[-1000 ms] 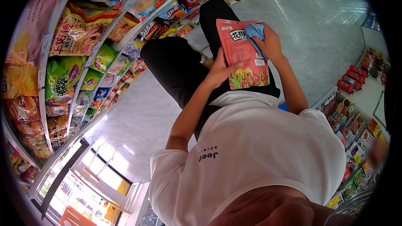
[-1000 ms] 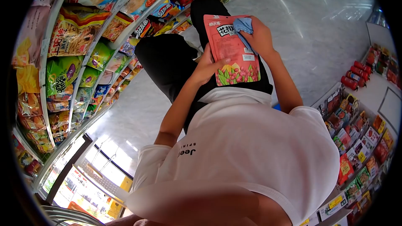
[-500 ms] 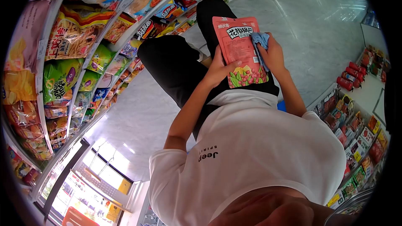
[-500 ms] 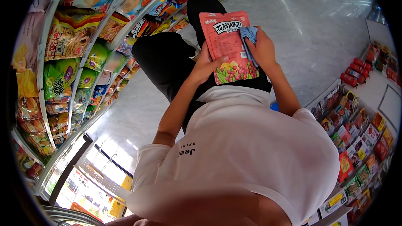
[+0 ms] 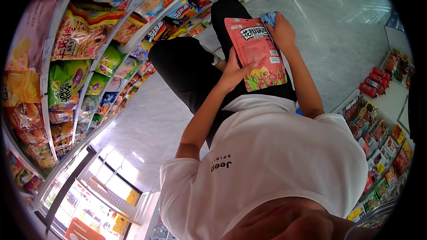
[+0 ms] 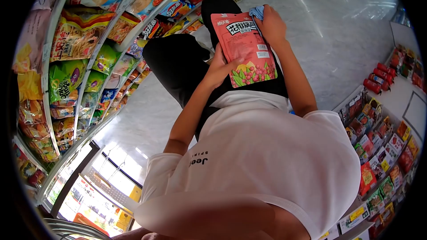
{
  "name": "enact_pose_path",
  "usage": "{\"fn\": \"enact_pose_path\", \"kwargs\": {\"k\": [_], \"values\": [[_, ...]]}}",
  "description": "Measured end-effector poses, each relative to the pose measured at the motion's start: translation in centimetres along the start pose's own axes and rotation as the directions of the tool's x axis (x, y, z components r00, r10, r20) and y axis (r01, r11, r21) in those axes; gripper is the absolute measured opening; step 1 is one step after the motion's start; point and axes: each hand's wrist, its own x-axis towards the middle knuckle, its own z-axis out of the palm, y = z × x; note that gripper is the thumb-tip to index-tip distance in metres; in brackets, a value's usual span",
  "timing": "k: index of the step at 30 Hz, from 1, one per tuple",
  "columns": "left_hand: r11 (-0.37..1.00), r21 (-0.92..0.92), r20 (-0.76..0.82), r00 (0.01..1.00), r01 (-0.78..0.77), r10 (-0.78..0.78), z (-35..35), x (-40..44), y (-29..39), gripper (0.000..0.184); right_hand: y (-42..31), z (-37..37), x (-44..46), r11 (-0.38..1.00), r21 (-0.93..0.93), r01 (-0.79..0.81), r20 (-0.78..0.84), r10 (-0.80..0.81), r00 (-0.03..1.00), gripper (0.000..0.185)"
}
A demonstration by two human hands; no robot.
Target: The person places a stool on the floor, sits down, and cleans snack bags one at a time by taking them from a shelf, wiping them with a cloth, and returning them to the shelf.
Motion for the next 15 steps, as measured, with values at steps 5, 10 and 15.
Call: {"fn": "enact_pose_path", "kwargs": {"k": [5, 10, 15], "values": [[1.000, 0.014, 0.006, 1.000, 0.013, -0.013, 0.1, -0.2, 0.8, 0.081, -0.7, 0.1, 0.2, 0.991, 0.098, 0.095, -0.087, -0.086, 0.992, 0.041], [0.998, -0.018, 0.005, 0.998, 0.057, -0.057, -0.1, -0.2, 0.6, 0.081, -1.5, -1.3, -0.8, 0.943, 0.204, 0.264, -0.092, -0.250, 0.964, 0.044], [0.997, -0.058, 0.007, 0.999, 0.050, -0.050, -0.1, -0.2, 0.3, 0.080, -2.7, -3.0, -2.1, 0.899, 0.267, 0.347, -0.032, -0.351, 0.936, 0.048]]}}
